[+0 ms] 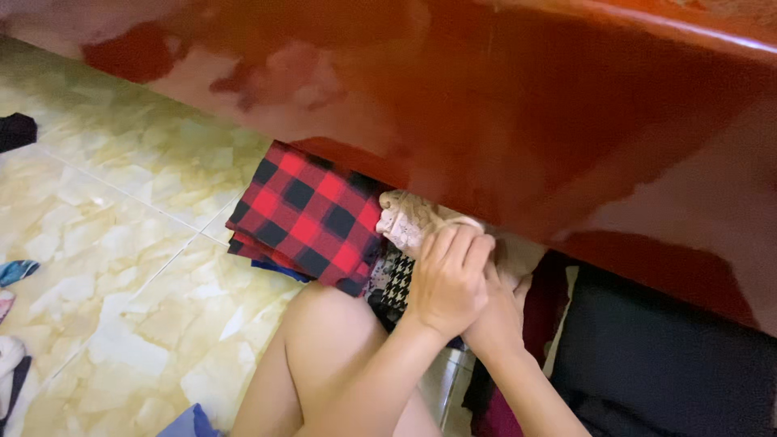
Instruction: The person folds a plaid shirt, a lacy top, and other clothes by hand while sitting on the floor, then places the folded items in a stack under a bed.
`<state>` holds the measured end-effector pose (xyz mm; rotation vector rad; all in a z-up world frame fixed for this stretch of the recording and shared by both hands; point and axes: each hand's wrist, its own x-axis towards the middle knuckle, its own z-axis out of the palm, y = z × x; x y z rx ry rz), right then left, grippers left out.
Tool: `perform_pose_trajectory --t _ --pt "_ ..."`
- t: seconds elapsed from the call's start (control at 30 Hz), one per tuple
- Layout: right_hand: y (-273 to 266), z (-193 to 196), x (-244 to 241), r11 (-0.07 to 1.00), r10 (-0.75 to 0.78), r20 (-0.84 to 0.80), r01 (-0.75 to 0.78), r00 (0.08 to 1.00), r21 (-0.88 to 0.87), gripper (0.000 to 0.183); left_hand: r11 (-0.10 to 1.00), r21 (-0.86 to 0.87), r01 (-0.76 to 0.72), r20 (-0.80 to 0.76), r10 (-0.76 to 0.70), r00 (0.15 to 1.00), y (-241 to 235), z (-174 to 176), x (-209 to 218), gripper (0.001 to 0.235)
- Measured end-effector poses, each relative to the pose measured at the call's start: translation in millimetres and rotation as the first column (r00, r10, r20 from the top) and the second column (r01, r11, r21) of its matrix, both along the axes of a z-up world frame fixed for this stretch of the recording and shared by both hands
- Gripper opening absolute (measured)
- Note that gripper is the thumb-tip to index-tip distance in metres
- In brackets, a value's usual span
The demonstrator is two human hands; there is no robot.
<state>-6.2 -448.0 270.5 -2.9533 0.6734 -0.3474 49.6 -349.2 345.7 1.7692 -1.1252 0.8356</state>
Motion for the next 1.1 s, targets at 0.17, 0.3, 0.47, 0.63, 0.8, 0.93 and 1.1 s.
perform_pose_trajectory --t 0.17,0.3,0.47,0.63,0.8,0.93,1.1 --pt "-43 -63 2 0.993 -0.063 -0.028 0.060 0.998 -0.106 0.034 0.951 0.011 0.308 0.152 -0.306 0.940 -23 -11 3 0.012" --pt "42 50 -16 0.980 -0.091 -0.066 0.077 0.994 -0.183 0.044 0.982 0.120 0.147 0.002 -0.148 0.989 -5 -23 11 0.019" --pt "27 36 -14 0.997 -0.052 -0.145 0.060 0.988 0.053 0.053 0.893 0.450 0.005 -0.353 0.173 0.919 4 -19 24 0.049" --pt "6 57 -10 0.982 -0.015 0.120 -0.008 0.993 0.186 0.062 0.883 0.464 -0.076 -0.256 0.215 0.942 -26 -27 47 0.040" --pt "-7 61 12 0.964 -0.100 -0.021 0.102 0.995 0.247 0.058 0.799 0.595 -0.089 -0.297 0.321 0.899 -28 21 54 0.035" --pt "-10 61 23 0.960 -0.114 -0.187 0.157 0.976 0.232 0.058 0.767 0.641 -0.032 -0.299 0.287 0.910 -54 -60 82 0.031" --pt "-28 12 32 0.967 -0.078 -0.095 0.098 0.992 0.234 0.055 0.796 0.605 -0.018 -0.332 0.273 0.903 -49 -74 98 0.031"
